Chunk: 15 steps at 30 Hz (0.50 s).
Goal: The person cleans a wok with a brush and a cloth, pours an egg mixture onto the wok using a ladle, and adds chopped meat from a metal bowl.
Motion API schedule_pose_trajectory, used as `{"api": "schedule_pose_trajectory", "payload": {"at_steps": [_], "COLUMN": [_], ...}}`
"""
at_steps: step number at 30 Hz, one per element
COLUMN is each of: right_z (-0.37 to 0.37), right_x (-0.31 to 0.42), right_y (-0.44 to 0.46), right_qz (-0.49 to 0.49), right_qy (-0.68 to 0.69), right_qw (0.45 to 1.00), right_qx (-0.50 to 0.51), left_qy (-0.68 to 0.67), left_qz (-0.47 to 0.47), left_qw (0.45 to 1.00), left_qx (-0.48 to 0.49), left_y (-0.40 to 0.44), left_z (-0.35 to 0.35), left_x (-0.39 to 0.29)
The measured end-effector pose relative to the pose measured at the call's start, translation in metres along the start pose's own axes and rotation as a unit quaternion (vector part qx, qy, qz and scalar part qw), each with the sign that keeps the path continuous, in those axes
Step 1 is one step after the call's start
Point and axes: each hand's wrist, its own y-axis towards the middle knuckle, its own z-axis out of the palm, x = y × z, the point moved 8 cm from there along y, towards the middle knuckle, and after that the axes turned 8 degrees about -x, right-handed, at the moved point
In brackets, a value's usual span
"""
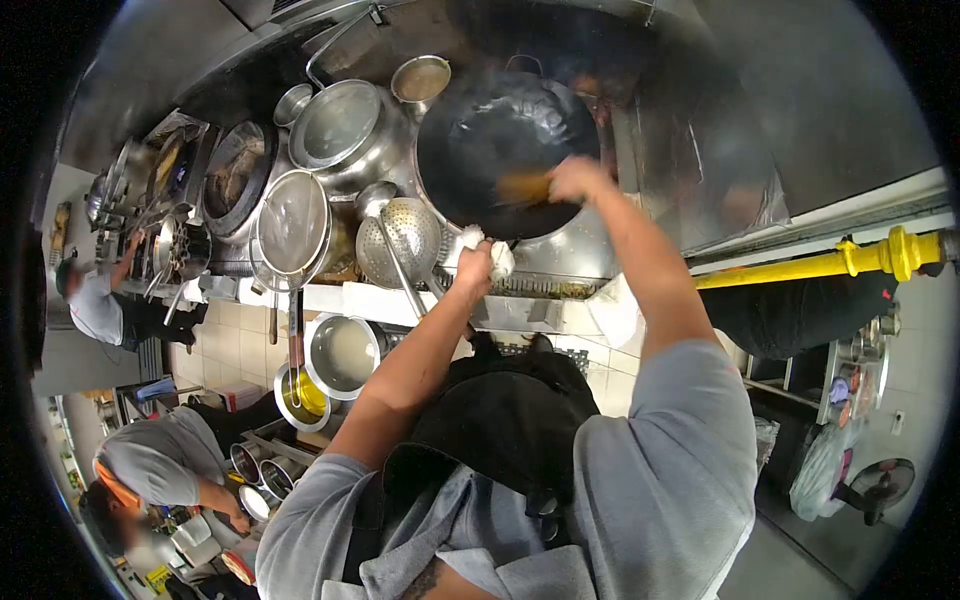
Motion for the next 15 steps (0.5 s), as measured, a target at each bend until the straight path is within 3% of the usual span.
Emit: {"api": "schedule_pose_trajectory", "payload": {"at_steps": [1,2,4,6,8,9,10,12,13,15], "right_z": [-0.023,-0.049,-0.104,-0.145,-0.143,-0.135,-0.119,-0.071,-0.040,0.031], "right_x": [-0.062,-0.098,-0.098,-0.076,-0.065,-0.056,-0.048,-0.034,-0.028,-0.025], "right_y": [0.006,0.012,-0.001,-0.050,-0.088,-0.112,-0.138,-0.187,-0.211,-0.245], "right_qz": [0.202,0.280,0.363,0.381,0.339,0.311,0.297,0.268,0.251,0.289], "right_qy": [-0.029,-0.010,0.025,0.123,0.128,0.129,0.142,0.134,0.148,0.151], "right_qw": [0.975,0.936,0.848,0.830,0.825,0.827,0.830,0.838,0.838,0.869], "right_qx": [-0.087,-0.212,-0.384,-0.389,-0.432,-0.451,-0.450,-0.455,-0.462,-0.372], "left_qy": [0.011,0.009,0.052,0.048,0.076,0.031,0.066,-0.018,-0.001,0.025], "left_qz": [-0.010,-0.009,0.022,0.029,0.006,0.007,-0.021,-0.064,-0.043,-0.002], "left_qw": [1.000,1.000,0.998,0.998,0.996,0.999,0.998,0.998,0.999,0.999], "left_qx": [-0.028,-0.027,-0.035,-0.020,-0.049,-0.007,-0.007,0.016,0.011,-0.032], "left_y": [-0.038,-0.027,0.008,0.003,0.001,-0.017,-0.003,-0.068,-0.039,-0.064], "left_z": [0.006,0.006,-0.003,0.000,-0.005,0.003,-0.003,0.001,-0.022,-0.062], "left_x": [-0.031,-0.021,0.007,0.007,0.006,-0.008,0.004,-0.039,-0.014,-0.018]}}
